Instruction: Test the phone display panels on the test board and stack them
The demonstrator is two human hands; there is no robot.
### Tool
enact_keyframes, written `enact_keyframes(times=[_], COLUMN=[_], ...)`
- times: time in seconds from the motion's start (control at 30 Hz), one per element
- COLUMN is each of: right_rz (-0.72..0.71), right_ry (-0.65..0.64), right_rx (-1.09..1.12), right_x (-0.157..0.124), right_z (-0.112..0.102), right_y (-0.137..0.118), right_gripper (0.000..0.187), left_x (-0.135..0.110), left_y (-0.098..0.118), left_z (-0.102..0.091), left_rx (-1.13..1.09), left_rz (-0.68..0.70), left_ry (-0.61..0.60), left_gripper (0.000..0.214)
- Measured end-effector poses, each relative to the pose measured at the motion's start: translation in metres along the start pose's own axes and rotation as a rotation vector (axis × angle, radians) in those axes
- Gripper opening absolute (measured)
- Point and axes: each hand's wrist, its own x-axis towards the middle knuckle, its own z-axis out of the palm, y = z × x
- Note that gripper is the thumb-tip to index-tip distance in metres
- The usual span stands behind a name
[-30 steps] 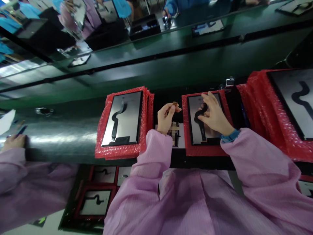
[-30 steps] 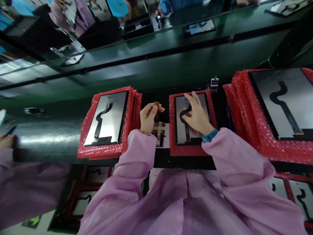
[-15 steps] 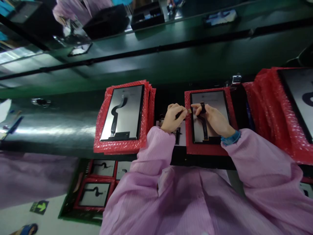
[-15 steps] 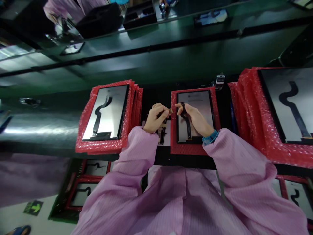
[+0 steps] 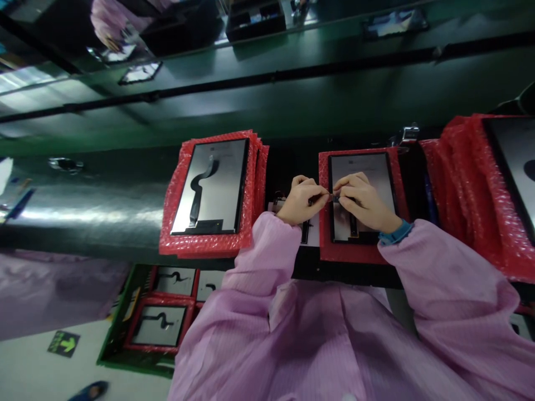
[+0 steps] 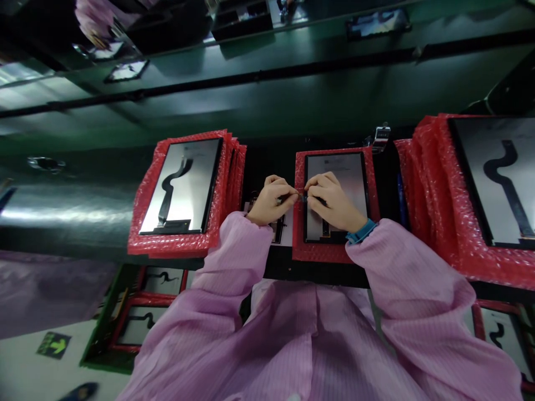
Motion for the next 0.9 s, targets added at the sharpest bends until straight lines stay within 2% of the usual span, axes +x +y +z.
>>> enact_keyframes(times=[0.2, 0.53, 0.77, 0.9], right_rz=[-0.001, 0.016, 0.028, 0.067], right_ry=[0.003, -0.02, -0.043, -0.087], right_rx=[-0.014, -0.042, -0.011, 0.047], right_x=[-0.0001, -0.0001, -0.0007, 0.0], right_z=[0.002, 0.0034, 0.004, 0.0038], right_y=[0.0, 0.0031, 0.0025, 0.0012], right_gripper=[0.026, 0.026, 0.025, 0.027], left_x=[-0.0005, -0.0003, -0.0009, -0.001], left_y=[0.0014, 0.0032, 0.0001, 0.0006], left_z=[0.001, -0.0002, -0.0001, -0.0003], left_rx=[-0.002, 0.023, -0.02, -0.01], left_rz=[0.032, -0.008, 0.024, -0.005], left_ry=[0.018, -0.028, -0.023, -0.029], left_gripper=[0.021, 0.02, 0.02, 0.019])
